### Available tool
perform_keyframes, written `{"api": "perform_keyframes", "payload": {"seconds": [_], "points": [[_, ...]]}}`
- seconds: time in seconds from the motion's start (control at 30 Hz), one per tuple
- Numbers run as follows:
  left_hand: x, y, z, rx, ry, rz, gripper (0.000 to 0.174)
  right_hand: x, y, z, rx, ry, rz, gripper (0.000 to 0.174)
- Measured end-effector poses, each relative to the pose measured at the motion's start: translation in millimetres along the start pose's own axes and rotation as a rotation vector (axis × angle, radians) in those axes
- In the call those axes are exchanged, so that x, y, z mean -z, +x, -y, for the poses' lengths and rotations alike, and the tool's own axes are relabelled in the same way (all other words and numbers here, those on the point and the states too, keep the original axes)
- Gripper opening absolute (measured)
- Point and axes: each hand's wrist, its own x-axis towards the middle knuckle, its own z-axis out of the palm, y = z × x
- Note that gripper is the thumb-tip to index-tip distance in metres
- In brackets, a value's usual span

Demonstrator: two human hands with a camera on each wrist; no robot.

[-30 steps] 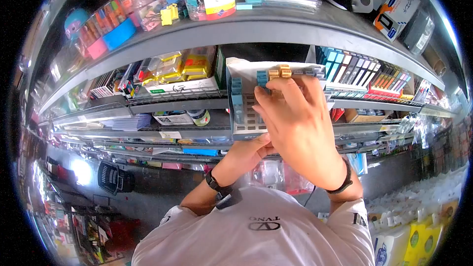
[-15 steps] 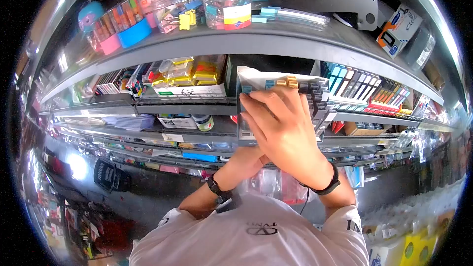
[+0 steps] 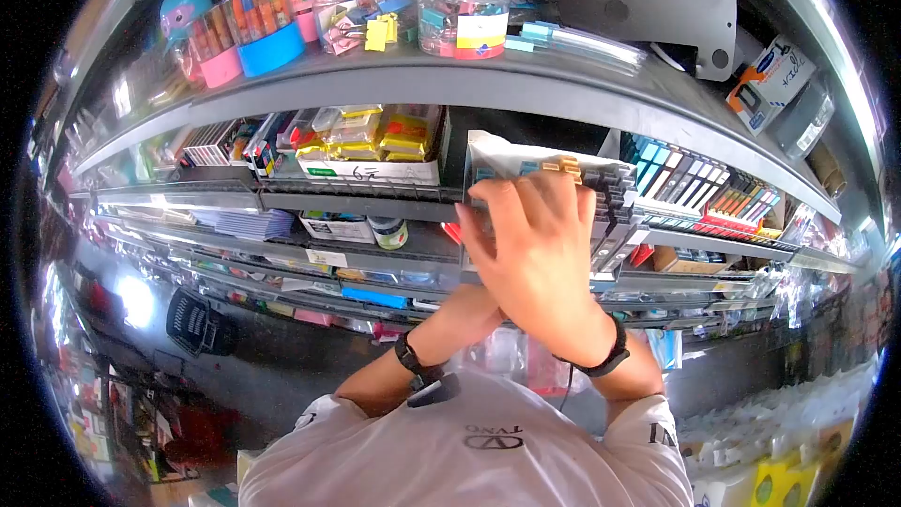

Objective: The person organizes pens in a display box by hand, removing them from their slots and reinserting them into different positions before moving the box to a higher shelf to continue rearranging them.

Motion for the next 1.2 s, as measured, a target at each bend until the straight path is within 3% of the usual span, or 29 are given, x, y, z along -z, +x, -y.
{"api": "perform_keyframes", "payload": {"seconds": [0.1,0.2,0.27,0.33,0.5,0.63,0.73,0.9,1.2], "points": [[-1.2,0.5,-3.9,0.123,-0.289,-0.029,0.035,-3.0,1.0,2.3,-0.003,0.012,-0.02,0.029],[-10.8,-4.1,-17.0,0.131,-0.359,-0.028,0.035,-2.0,1.6,-3.0,-0.008,0.001,-0.036,0.029],[-15.0,-9.7,-23.5,0.01,0.055,0.014,0.035,-0.2,1.6,-5.7,-0.003,-0.001,-0.058,0.028],[-15.2,-11.0,-25.0,-0.028,0.206,0.049,0.035,0.9,2.2,-5.3,-0.002,0.006,-0.09,0.028],[-16.3,-4.5,-20.9,0.171,-0.311,-0.061,0.035,5.9,2.9,-6.5,-0.009,0.052,-0.097,0.027],[-17.9,-6.6,-24.0,0.049,-0.099,0.05,0.036,10.9,6.4,-9.3,-0.046,0.129,-0.108,0.026],[-27.3,-8.0,-36.5,0.107,-0.296,0.015,0.038,18.1,15.3,-14.1,-0.038,0.183,-0.202,0.027],[-27.3,-3.1,-31.8,0.02,-0.399,0.153,0.043,42.0,16.2,-21.9,-0.136,0.312,-0.339,0.029],[-34.4,-3.7,-35.9,-0.033,-0.413,0.138,0.043,48.3,-9.9,-33.7,-0.077,0.305,-0.241,0.033]]}}
